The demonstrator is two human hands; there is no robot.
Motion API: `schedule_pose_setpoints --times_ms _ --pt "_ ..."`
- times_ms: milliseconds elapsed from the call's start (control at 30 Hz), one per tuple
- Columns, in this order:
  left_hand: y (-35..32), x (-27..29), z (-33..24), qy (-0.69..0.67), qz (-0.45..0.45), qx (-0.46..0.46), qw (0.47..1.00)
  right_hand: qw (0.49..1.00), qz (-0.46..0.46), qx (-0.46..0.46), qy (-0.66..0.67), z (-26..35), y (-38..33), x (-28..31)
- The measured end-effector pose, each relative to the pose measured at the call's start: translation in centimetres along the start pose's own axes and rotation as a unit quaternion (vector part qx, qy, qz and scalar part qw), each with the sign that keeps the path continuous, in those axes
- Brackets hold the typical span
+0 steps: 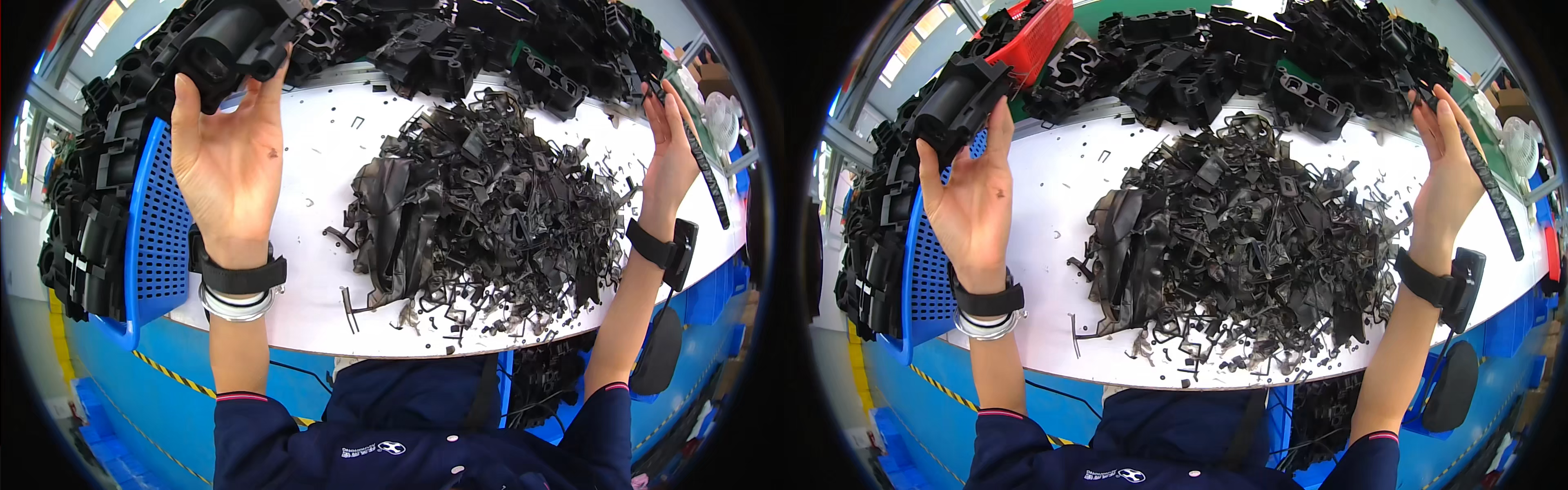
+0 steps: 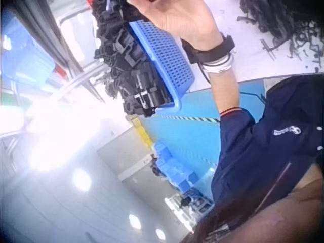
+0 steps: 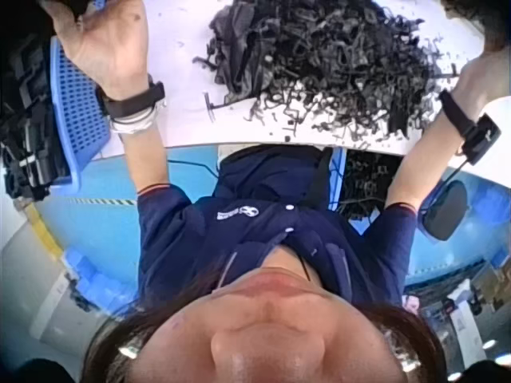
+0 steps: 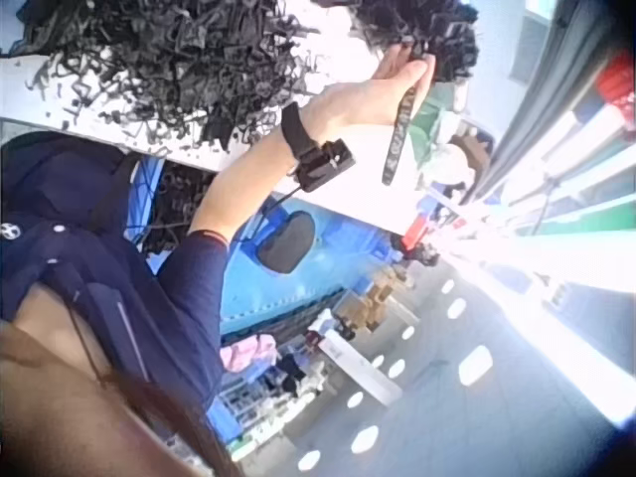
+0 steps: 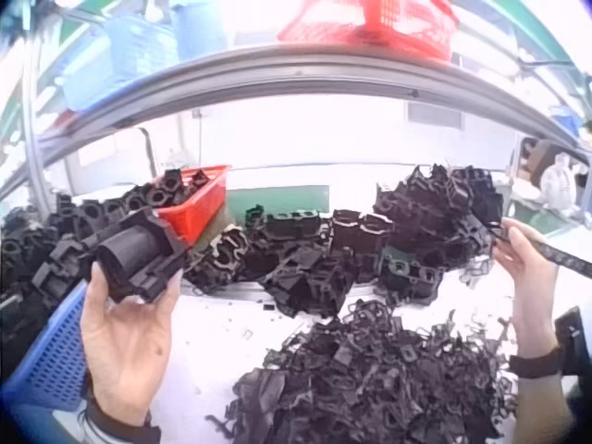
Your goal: Remove excess plastic flash from molded parts using a deburring blade and scissors.
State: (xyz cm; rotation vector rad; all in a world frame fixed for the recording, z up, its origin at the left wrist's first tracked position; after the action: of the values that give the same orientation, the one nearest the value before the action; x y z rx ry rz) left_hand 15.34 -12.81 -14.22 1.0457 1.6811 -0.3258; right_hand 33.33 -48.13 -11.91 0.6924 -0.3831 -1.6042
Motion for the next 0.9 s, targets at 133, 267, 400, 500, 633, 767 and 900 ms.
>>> schedule_pose_setpoints --times_ms 133,267,400,500,633,767,900 --pt "-1.1 -1.0 2.6 -0.015 0.026 0.085 0.996 0.962 0.231 -0.137 0.058 0.4 -1.8 -3.1" --pt "-2.1 -1.6 4.3 0.004 0.068 0.199 0.978 0.877 0.448 -0.174 -0.010 1.5 -6.0 -7.7" --pt "-2.4 -1.3 5.4 -0.038 0.079 0.266 0.960 0.863 0.504 -0.040 -0.009 1.7 -7.6 -9.1" --pt "-2.8 -0.7 5.8 0.085 0.070 0.254 0.961 0.850 0.509 -0.135 0.001 1.9 -8.6 -9.7" --pt "-3.6 -1.0 6.6 0.125 0.075 0.268 0.952 0.863 0.450 -0.218 0.076 2.6 -10.4 -10.2" --pt "-3.5 -1.0 6.6 0.121 0.075 0.264 0.954 0.838 0.473 -0.244 0.118 2.3 -11.1 -10.2" --pt "-3.4 -0.5 6.6 0.005 0.036 0.281 0.959 0.827 0.464 -0.268 0.168 2.5 -11.5 -10.3"
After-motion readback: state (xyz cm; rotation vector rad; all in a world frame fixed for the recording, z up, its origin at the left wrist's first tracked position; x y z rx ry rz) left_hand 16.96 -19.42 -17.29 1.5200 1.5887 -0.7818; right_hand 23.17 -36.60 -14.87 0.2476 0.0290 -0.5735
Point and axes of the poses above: each hand's wrist, its own y-axis towards the middle knuckle, its own x-axis out of the back of the hand, z = x × y, the point moved 5 cm from there along y, towards the middle knuckle, and after that the axes turned 3 degrees about y, right-handed, at the moved point
